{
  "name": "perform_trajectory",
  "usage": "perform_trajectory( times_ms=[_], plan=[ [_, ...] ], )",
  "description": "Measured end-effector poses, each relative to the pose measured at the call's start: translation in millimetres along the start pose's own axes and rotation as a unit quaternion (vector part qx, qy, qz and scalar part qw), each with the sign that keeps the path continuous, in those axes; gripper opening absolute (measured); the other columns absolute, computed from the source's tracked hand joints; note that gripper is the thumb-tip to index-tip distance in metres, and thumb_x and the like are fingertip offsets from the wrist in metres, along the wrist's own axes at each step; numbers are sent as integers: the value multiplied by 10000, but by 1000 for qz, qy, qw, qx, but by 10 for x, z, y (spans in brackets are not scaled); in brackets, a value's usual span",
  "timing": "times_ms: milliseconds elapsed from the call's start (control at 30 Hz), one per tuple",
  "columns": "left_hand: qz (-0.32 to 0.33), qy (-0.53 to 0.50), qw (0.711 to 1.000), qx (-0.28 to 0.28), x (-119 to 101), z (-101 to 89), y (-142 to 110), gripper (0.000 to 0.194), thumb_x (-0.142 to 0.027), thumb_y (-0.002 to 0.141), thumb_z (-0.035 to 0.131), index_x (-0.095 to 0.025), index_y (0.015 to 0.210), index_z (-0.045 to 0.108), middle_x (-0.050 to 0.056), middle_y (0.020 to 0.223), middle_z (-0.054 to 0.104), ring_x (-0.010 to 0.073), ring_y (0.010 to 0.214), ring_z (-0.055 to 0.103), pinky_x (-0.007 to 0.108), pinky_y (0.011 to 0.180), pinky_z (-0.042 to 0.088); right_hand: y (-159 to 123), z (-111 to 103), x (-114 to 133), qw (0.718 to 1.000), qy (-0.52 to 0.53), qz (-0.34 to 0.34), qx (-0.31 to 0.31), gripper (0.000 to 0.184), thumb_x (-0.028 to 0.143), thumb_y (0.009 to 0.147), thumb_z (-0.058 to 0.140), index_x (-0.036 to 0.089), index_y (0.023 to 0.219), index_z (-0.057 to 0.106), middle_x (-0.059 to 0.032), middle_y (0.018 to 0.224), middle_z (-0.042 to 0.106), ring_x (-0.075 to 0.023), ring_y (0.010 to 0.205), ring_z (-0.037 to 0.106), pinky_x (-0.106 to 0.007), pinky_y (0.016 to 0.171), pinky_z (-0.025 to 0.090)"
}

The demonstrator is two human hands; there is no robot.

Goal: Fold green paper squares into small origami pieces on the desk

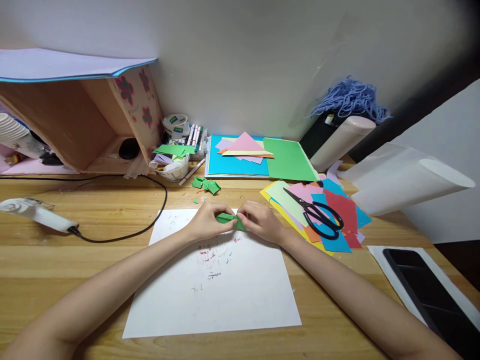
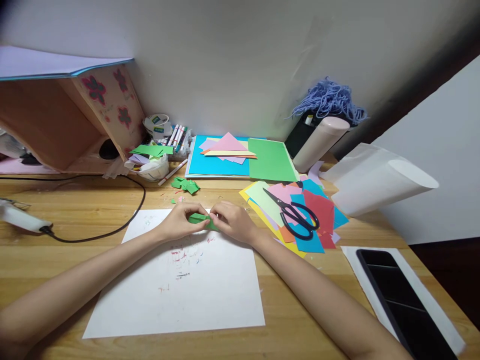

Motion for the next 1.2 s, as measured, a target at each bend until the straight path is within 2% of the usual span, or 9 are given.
perform_trajectory(
  times_ms=[233, 433, 633, 833, 1000, 1200],
  plan=[
    [13, -2, 1000, 3, -31, -10, 5, 144, -252, 744, 583, -123, 721, 642, 26, 682, 631, 124, 649, 544, 231, 604, 404, -1, 6, -16, 1000, 11, 3, 2, 120, 244, 852, 479, 187, 752, 513, -12, 655, 532, -128, 600, 482, -250, 561, 371],
    [20, -14, 1000, 17, -35, -10, -6, 204, -297, 775, 570, -119, 699, 633, 22, 658, 600, 110, 616, 508, 226, 575, 376, -6, 4, -15, 1000, 9, 1, 15, 51, 225, 814, 513, 189, 778, 511, -4, 664, 523, -128, 606, 476, -247, 561, 369],
    [33, 43, 998, 13, -36, 12, 0, 167, -276, 792, 556, -146, 742, 648, 26, 700, 642, 129, 659, 545, 252, 637, 394, 7, -13, 0, 999, 25, -7, 19, 72, 169, 811, 483, 187, 753, 523, 0, 647, 509, -128, 614, 467, -244, 569, 357],
    [19, 90, 996, 7, -70, 3, -12, 241, -372, 790, 559, -157, 851, 649, 45, 797, 648, 160, 723, 553, 276, 670, 409, 13, -25, 2, 1000, 20, 6, -6, 89, 174, 812, 481, 183, 727, 505, 9, 628, 500, -118, 584, 450, -239, 552, 338],
    [3, 41, 999, -7, -81, -58, -16, 295, -279, 890, 375, -163, 912, 645, 45, 883, 657, 171, 830, 571, 294, 757, 415, 7, -29, -29, 999, 25, 29, -22, 84, 169, 821, 465, 186, 744, 492, 6, 654, 511, -118, 599, 469, -239, 569, 359],
    [-1, -30, 999, -45, -55, -57, -18, 234, -201, 844, 457, -170, 972, 650, 60, 952, 662, 166, 883, 591, 283, 778, 446, 0, -24, -44, 997, 30, 58, -33, 80, 176, 823, 460, 189, 747, 481, 1, 676, 523, -121, 613, 479, -244, 579, 365]
  ],
)
Point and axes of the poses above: each hand's wrist, its own y-axis towards the middle knuckle, its own z-axis out of the palm, x = y × z, the point moved 2 cm from there along y, towards the middle knuckle
